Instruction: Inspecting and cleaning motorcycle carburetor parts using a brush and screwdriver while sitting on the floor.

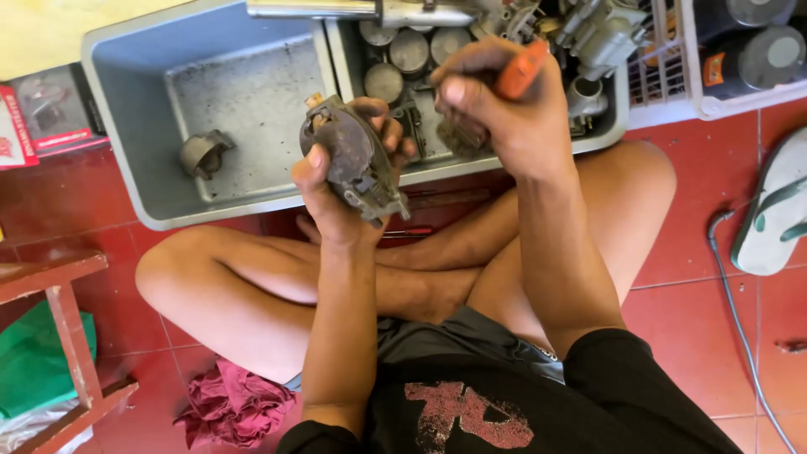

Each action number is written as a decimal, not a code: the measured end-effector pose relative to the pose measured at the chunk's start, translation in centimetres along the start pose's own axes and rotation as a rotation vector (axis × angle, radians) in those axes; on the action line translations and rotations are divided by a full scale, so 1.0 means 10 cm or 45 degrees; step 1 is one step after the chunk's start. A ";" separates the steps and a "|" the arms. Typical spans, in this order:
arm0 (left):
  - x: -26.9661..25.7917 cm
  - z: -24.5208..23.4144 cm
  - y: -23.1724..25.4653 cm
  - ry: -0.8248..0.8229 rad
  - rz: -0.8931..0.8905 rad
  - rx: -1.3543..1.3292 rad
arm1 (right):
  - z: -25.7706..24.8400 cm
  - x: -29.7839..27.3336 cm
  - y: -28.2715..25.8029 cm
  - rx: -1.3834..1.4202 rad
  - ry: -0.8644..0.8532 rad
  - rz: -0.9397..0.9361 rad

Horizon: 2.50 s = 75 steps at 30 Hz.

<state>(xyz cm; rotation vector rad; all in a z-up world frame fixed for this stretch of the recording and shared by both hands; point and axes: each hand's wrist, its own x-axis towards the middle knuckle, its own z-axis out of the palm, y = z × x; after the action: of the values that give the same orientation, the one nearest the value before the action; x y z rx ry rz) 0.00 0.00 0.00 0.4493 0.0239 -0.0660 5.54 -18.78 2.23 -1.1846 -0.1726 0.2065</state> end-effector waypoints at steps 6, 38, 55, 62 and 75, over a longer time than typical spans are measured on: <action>-0.20 0.35 0.13 0.195 0.137 0.550 | 0.24 -0.26 -0.33 -0.316 -0.205 -0.221; -0.61 0.81 0.28 0.079 0.588 1.524 | 0.38 -0.46 -0.42 -0.322 -0.017 -0.230; -0.64 0.81 0.41 0.291 0.441 1.628 | 0.62 -0.47 -0.48 -0.638 -0.216 -0.381; -0.65 0.60 0.34 0.383 0.426 1.302 | 0.52 -0.48 -0.30 -0.199 -0.079 -0.132; -0.64 0.62 0.34 0.466 0.448 1.321 | 0.58 -0.51 -0.38 -0.426 -0.237 0.080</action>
<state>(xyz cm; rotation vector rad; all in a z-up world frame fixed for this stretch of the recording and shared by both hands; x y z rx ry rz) -6.05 0.74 7.30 1.4905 0.2785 0.3715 -0.54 -16.18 7.76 -1.5045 -0.3433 0.3536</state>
